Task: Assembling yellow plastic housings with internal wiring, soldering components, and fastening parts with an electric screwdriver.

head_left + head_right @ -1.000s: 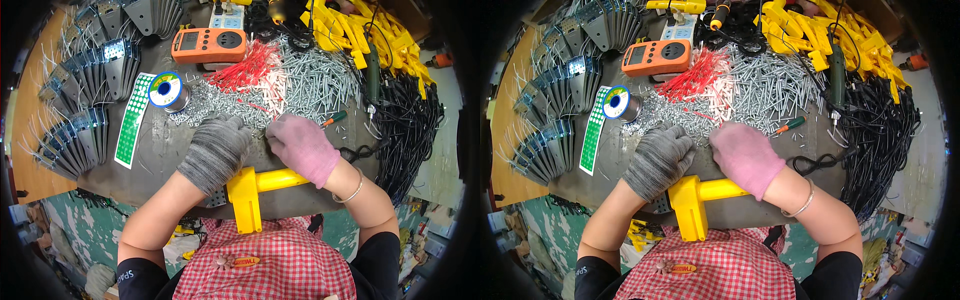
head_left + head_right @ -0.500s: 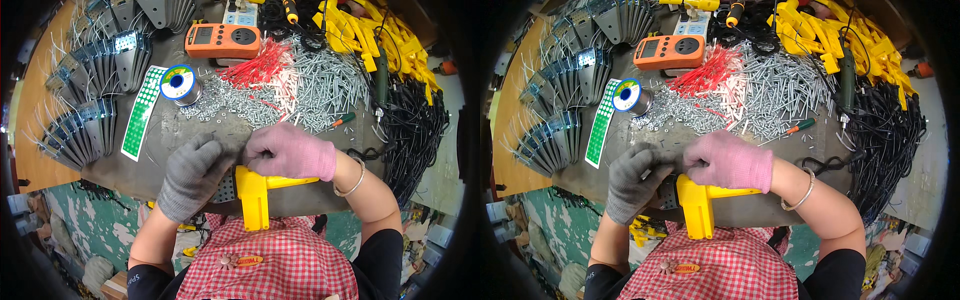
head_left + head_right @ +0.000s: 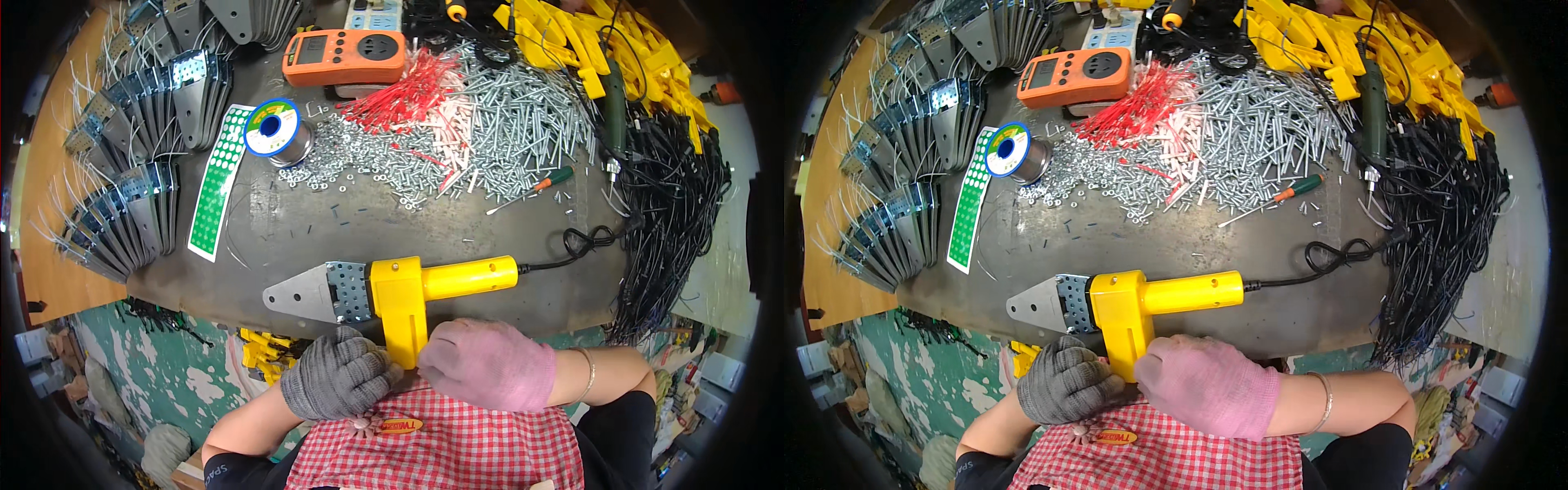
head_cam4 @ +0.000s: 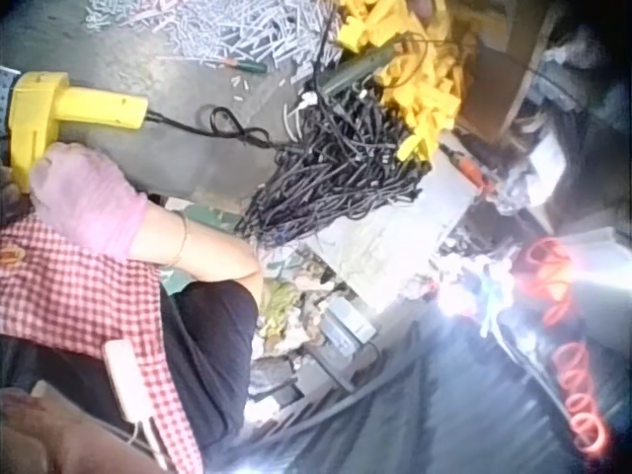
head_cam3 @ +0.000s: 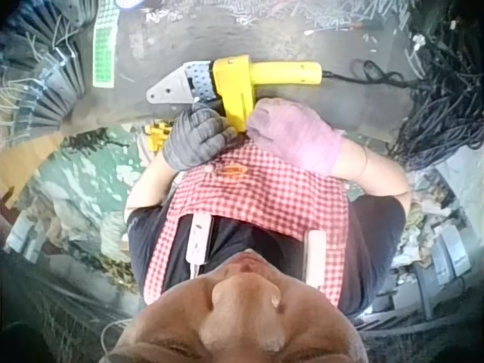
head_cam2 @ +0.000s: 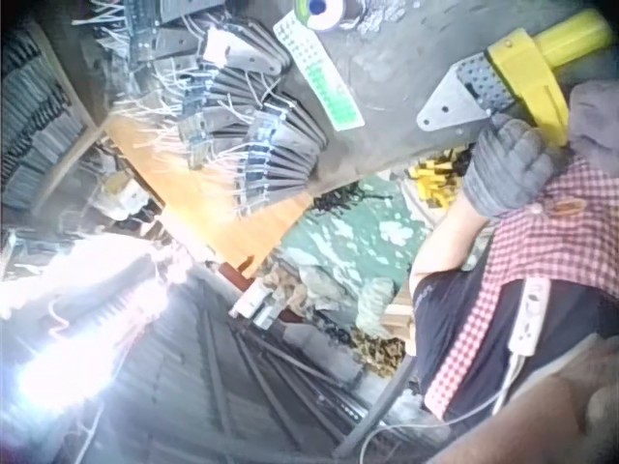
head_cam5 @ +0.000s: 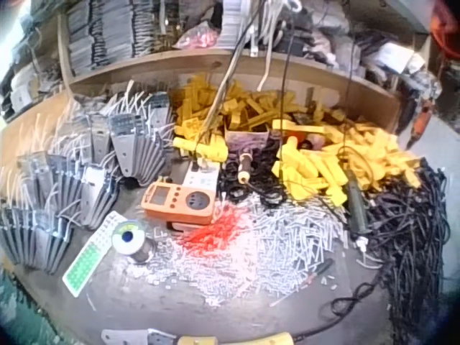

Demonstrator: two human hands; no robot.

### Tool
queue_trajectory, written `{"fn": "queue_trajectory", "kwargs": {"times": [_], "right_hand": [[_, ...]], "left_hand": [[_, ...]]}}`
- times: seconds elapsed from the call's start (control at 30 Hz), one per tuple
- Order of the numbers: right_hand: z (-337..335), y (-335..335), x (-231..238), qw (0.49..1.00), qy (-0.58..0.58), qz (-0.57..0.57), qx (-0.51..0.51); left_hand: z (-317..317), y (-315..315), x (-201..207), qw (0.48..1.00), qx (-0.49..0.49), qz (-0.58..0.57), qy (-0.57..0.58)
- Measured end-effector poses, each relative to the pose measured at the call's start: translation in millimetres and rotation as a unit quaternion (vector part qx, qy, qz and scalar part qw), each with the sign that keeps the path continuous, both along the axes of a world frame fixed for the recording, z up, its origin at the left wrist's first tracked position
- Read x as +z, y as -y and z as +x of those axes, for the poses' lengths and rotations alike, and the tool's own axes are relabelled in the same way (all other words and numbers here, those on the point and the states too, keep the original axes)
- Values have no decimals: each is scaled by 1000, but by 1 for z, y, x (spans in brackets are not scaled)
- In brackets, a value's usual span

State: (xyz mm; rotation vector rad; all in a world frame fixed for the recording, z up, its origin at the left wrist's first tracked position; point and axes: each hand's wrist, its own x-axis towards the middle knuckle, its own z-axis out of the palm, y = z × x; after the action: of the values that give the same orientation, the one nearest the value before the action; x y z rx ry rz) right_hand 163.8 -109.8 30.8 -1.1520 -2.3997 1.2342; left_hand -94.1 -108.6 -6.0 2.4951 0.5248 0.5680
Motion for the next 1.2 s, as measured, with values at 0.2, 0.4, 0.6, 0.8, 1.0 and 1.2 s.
{"fn": "queue_trajectory", "kwargs": {"times": [0.2,0.4,0.6,0.8,1.0,1.2], "right_hand": [[-2,4,6,999,50,11,17],[-8,8,8,996,86,32,6],[31,-53,2,972,94,208,-63],[38,-105,-16,954,266,100,-90],[62,-102,-5,984,37,94,-150],[70,-33,-6,968,-71,195,-145]], "left_hand": [[5,2,-9,991,62,-114,41],[1,-7,-6,997,-24,68,7],[33,-62,24,987,161,10,20],[107,-138,-1,965,127,73,-215],[132,-143,8,943,69,39,-323],[114,-155,5,945,156,143,-249]]}}
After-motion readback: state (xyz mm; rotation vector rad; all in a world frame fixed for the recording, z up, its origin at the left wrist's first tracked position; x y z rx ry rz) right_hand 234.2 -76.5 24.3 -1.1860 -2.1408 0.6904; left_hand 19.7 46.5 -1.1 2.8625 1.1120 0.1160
